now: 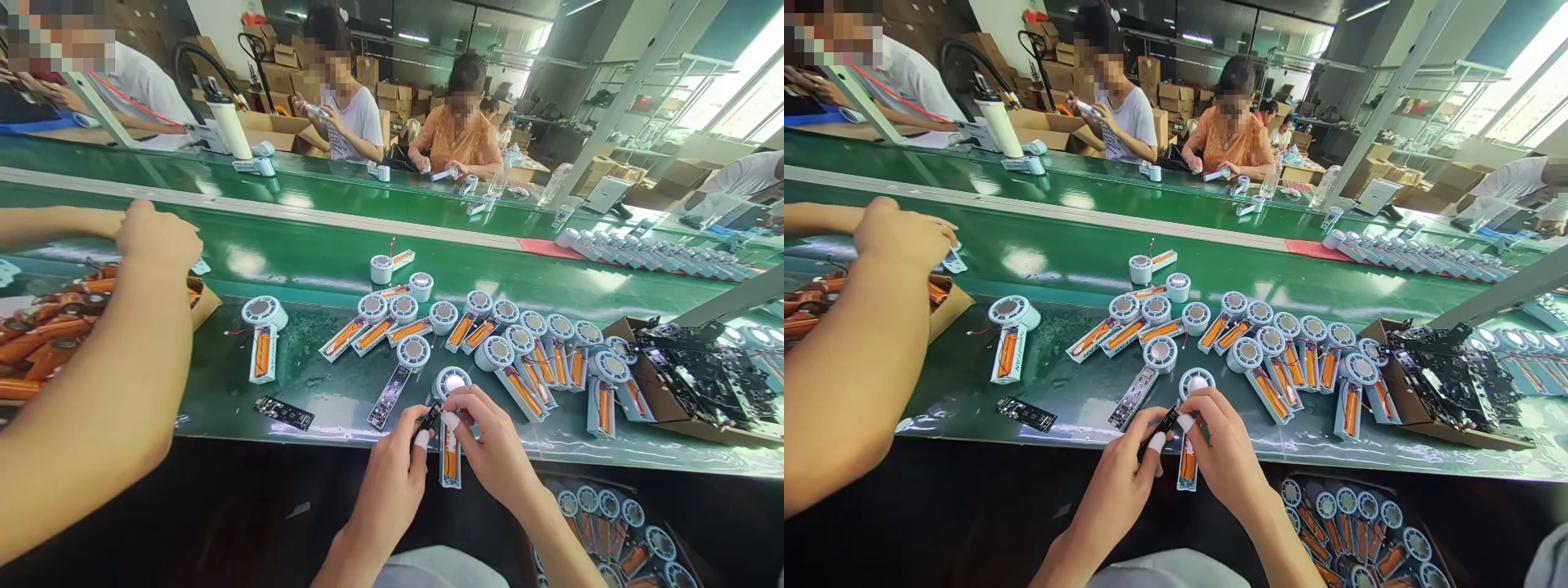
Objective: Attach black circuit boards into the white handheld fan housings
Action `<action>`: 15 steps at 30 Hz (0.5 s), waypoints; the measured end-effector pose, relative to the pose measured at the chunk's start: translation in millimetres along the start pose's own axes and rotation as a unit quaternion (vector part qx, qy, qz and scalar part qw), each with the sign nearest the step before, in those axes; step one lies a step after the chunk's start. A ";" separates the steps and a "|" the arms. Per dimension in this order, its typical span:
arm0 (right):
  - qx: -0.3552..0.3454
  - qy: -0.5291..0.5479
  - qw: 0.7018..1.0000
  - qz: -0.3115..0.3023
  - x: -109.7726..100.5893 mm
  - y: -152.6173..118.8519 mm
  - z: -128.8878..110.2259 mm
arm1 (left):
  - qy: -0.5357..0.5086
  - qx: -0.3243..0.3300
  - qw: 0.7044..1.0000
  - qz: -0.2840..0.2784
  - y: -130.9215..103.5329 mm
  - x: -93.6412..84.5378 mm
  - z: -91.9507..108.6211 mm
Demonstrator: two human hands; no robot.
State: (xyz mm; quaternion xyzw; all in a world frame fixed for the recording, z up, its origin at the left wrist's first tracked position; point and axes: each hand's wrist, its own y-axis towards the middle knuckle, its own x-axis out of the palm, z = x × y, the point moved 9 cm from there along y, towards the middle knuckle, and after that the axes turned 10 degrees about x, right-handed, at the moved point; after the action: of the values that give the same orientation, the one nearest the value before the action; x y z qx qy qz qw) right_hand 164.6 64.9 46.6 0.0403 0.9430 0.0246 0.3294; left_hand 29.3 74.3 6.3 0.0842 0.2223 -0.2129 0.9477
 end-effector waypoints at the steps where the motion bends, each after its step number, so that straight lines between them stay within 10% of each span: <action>1: -0.008 -0.009 1.000 -0.003 1.2 -0.1 -1.3 | -0.003 0.001 1.000 -0.002 0.6 0.2 -0.1; 15: 0.093 0.003 0.994 -0.060 -1.9 8.6 5.3 | -0.117 -0.046 0.992 0.021 -1.6 -3.6 -2.9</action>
State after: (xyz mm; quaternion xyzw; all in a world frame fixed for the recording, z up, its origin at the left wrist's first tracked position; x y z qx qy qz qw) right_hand 169.9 73.4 44.2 0.0141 0.9429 -0.0829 0.3224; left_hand 24.5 75.0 5.3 0.0195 0.1172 -0.1912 0.9743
